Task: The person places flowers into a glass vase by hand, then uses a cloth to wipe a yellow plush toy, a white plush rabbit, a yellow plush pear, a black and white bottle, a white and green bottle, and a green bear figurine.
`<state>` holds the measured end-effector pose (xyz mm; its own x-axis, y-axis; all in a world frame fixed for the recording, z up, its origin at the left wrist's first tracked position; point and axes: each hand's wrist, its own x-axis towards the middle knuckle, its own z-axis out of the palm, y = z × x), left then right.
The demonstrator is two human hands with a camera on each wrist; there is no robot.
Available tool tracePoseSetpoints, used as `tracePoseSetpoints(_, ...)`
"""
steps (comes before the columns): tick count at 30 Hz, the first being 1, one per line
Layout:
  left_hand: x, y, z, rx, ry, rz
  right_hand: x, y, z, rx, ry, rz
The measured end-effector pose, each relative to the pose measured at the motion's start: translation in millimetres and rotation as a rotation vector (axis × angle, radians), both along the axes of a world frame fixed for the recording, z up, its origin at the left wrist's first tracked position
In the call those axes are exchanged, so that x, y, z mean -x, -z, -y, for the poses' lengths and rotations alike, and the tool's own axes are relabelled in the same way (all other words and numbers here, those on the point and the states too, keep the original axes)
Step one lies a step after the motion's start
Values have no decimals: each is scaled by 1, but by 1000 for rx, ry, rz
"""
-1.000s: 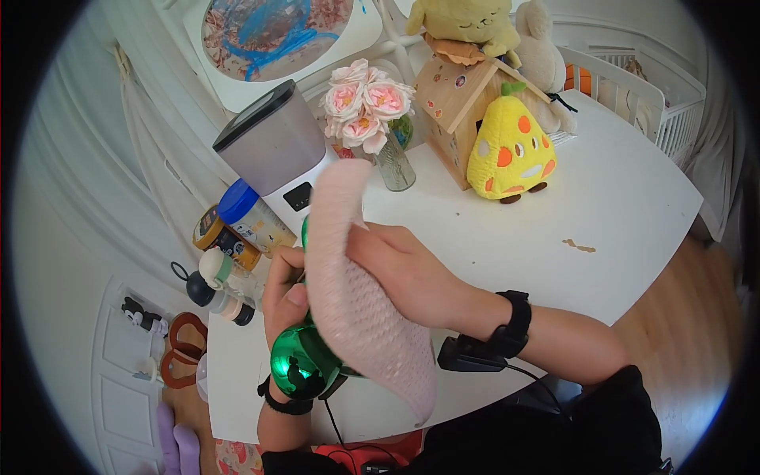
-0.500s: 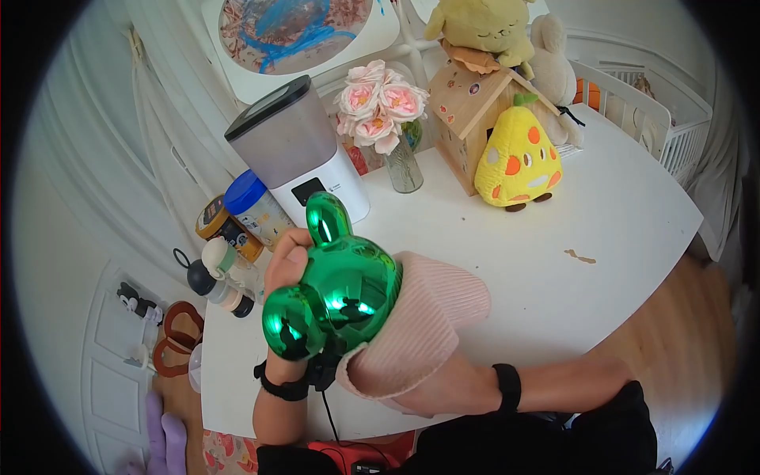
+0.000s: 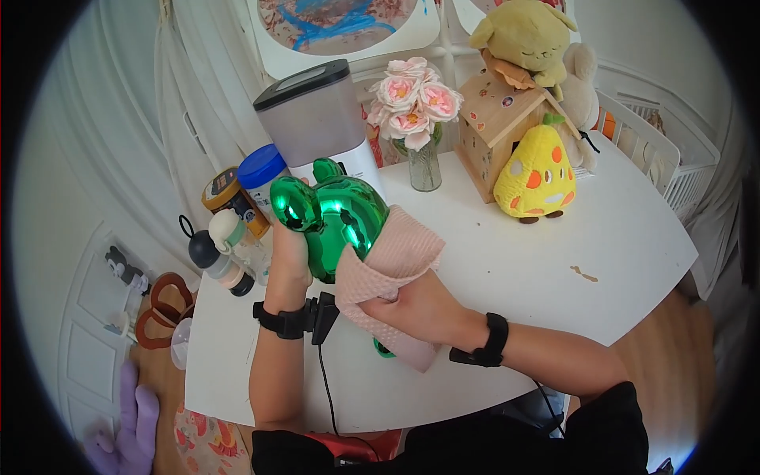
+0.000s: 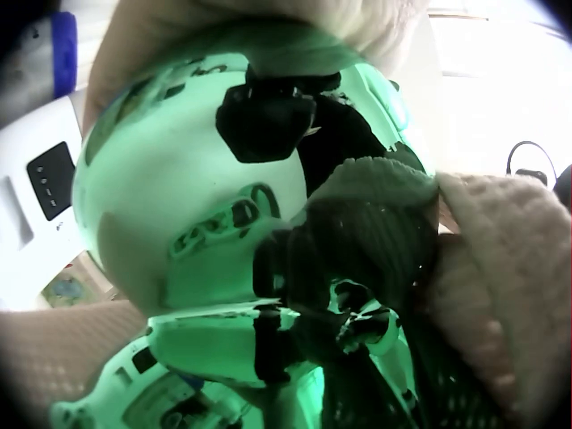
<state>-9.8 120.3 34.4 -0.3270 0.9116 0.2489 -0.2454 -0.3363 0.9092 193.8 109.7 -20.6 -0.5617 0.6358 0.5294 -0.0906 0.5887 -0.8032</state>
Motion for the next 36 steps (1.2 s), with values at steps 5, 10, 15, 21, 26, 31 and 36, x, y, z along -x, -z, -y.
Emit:
tracePoseSetpoints(5,0,-1,0,14,51,-20,-19,11,29,-18,60,144)
tracePoseSetpoints(10,-27,-14,18,18,-39,-146,-17,5,24,133,5,101)
tracePoseSetpoints(15,-28,-16,19,-39,-78,-222,-8,-7,-9,201,-65,-13)
tracePoseSetpoints(21,-26,-16,16,-32,-45,-174,-21,11,9,258,-117,81)
tracePoseSetpoints(26,-31,-14,20,-117,-47,-295,-35,28,42,22,-3,174)
tracePoseSetpoints(31,-30,-13,18,-99,-28,-243,-39,35,21,148,-195,99)
tracePoseSetpoints(36,-16,-2,12,-159,24,-303,-25,10,-12,213,-166,108)
